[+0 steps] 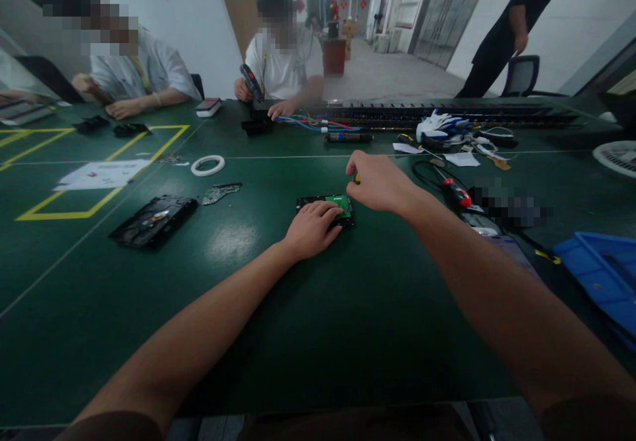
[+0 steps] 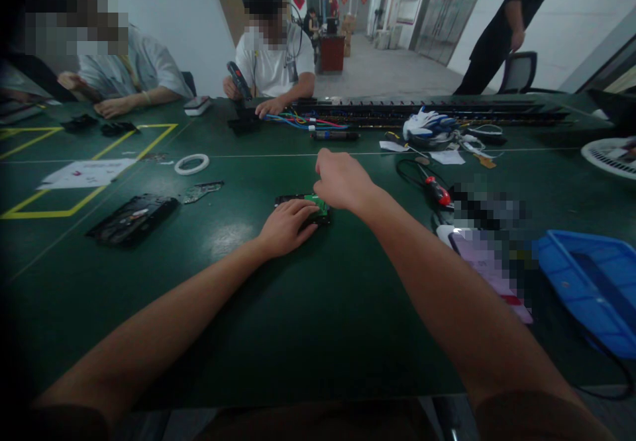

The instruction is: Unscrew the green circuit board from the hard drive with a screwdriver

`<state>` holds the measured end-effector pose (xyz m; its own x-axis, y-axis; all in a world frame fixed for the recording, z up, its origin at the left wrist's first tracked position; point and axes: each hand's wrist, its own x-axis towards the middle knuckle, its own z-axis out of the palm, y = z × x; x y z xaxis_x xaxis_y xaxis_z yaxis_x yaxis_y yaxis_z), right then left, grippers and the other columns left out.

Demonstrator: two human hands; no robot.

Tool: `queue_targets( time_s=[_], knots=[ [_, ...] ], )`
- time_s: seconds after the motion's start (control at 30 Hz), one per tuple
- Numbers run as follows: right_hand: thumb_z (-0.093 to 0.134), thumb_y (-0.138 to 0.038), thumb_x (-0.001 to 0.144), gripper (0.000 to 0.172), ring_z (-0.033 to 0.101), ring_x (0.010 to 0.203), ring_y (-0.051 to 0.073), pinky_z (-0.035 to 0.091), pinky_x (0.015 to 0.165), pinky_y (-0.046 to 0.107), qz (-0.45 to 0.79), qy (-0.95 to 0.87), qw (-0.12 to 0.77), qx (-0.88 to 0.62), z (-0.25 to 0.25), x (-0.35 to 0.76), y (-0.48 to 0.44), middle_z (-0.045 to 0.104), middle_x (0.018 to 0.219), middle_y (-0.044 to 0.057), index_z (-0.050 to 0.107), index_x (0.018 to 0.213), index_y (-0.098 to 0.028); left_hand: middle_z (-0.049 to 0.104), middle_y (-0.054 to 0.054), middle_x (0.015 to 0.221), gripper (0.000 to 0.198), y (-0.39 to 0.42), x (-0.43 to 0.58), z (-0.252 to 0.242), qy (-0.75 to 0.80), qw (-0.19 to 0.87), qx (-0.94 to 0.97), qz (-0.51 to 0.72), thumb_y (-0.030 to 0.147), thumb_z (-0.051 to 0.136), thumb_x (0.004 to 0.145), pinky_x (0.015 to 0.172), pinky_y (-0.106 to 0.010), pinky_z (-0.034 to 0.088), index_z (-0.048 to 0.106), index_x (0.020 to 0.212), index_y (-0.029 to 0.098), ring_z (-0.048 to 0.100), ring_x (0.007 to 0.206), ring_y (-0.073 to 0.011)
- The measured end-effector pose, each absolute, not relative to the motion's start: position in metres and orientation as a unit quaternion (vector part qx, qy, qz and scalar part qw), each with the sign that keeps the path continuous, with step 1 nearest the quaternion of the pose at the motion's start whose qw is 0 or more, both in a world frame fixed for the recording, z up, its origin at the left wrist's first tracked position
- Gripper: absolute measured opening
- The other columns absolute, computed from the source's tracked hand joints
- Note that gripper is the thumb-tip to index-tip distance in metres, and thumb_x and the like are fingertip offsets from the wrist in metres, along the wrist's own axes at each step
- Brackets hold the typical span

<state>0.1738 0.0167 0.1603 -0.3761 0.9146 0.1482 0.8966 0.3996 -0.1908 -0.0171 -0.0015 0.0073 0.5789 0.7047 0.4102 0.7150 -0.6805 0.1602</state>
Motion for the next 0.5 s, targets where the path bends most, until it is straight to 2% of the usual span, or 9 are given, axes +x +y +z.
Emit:
queue_targets(
  time_s=[0.17,0.3,0.4,0.5],
  knots=[
    [0.063,-0.016,0.084,0.032,0.068,0.092,0.031,0.048,0.078,0.040,0.032,-0.826,0.132,-0.547,0.166,0.174,0.012,0.074,0.101,0.016,0.067,0.116,-0.014,0.062,-0.010,0.140,0.037,-0.002,-0.017,0.008,-0.401,0.005,-0.887,-0.229,0.038,0.057,0.101,0.112,-0.052,0.047,0.059,0.135,0.023,0.058,0.130,-0.0303],
    [0.067,-0.017,0.082,0.040,0.068,0.095,0.031,0.047,0.081,0.039,0.017,-0.816,0.179,-0.550,0.168,0.179,0.013,0.074,0.106,0.015,0.064,0.122,-0.014,0.063,-0.010,0.139,0.038,-0.002,-0.017,0.009,-0.403,0.005,-0.887,-0.225,0.038,0.058,0.100,0.111,-0.052,0.048,0.058,0.136,0.023,0.059,0.129,-0.0308],
    [0.067,-0.025,0.086,0.032,0.067,0.097,0.031,0.046,0.084,0.038,-0.011,-0.808,0.215,-0.548,0.166,0.187,0.020,0.074,0.108,0.014,0.066,0.117,-0.016,0.062,-0.011,0.139,0.039,-0.002,-0.017,0.009,-0.405,0.008,-0.886,-0.225,0.039,0.058,0.101,0.110,-0.051,0.049,0.058,0.136,0.022,0.059,0.128,-0.0309],
    [0.063,-0.033,0.090,0.027,0.066,0.096,0.030,0.046,0.083,0.039,-0.016,-0.795,0.211,-0.569,0.157,0.197,0.033,0.074,0.106,0.015,0.068,0.112,-0.017,0.062,-0.011,0.140,0.040,-0.002,-0.017,0.008,-0.403,0.009,-0.886,-0.227,0.039,0.058,0.101,0.110,-0.051,0.049,0.057,0.137,0.021,0.060,0.129,-0.0311]
  ],
)
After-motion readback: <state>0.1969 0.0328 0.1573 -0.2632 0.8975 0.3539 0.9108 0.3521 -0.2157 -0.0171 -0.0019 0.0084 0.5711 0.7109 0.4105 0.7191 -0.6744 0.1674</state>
